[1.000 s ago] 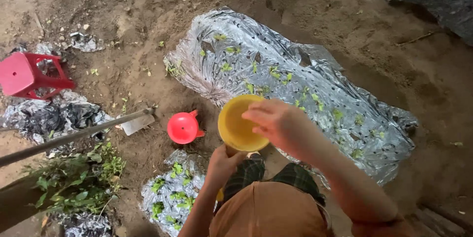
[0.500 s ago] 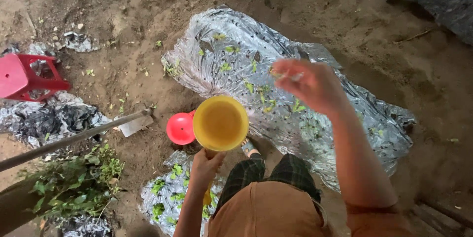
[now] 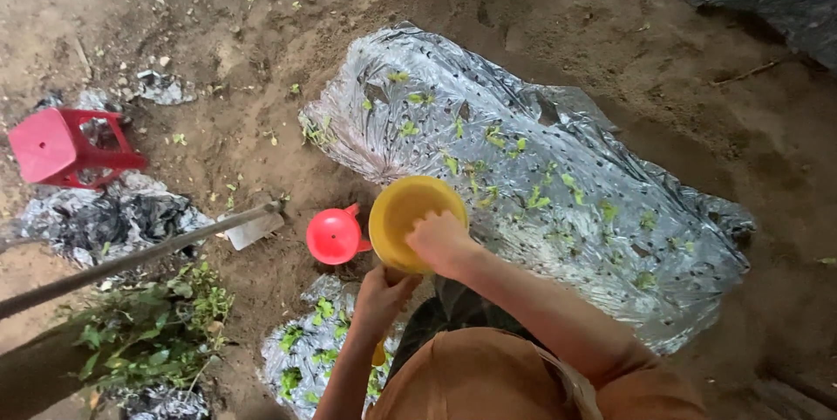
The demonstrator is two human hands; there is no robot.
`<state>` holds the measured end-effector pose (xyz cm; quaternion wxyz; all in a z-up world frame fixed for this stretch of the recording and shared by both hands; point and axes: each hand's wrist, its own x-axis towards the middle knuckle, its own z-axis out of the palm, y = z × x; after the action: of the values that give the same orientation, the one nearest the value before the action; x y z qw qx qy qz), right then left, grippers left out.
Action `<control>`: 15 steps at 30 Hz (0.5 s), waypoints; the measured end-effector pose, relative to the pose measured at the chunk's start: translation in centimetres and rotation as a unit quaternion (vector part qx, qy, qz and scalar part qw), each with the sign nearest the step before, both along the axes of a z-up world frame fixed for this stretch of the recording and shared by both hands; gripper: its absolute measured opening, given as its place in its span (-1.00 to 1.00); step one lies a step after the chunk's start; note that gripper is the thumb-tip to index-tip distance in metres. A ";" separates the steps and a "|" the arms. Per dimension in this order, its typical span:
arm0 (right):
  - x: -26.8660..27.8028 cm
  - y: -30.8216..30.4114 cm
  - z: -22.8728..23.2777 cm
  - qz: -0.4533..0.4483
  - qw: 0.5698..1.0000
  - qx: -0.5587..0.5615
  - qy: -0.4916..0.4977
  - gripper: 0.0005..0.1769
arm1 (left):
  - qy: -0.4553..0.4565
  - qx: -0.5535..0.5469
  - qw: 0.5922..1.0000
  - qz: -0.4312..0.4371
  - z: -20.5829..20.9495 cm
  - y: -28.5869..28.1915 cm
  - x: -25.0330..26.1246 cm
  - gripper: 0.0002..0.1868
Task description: Watering individual seedlings in a nursery using a small bowl.
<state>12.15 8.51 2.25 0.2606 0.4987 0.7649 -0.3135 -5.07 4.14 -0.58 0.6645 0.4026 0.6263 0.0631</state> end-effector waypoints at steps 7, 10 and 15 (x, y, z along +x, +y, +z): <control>1.1 0.9 0.4 0.008 0.997 0.078 -0.006 -0.69 | 0.036 0.028 0.999 -0.027 1.1 2.9 -0.3 -0.77; 3.3 2.0 7.0 -0.099 0.935 0.250 0.232 -0.46 | 0.054 0.010 0.997 -0.058 0.5 4.8 -1.2 -0.72; 8.8 3.3 21.1 -0.168 0.645 0.252 0.702 -0.90 | 0.063 0.025 0.997 -0.025 0.3 8.5 -3.2 -0.81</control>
<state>20.91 11.82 23.36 -0.5467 0.2962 0.6712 -0.4036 -8.26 12.68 -0.25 0.6153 0.4376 0.6546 0.0365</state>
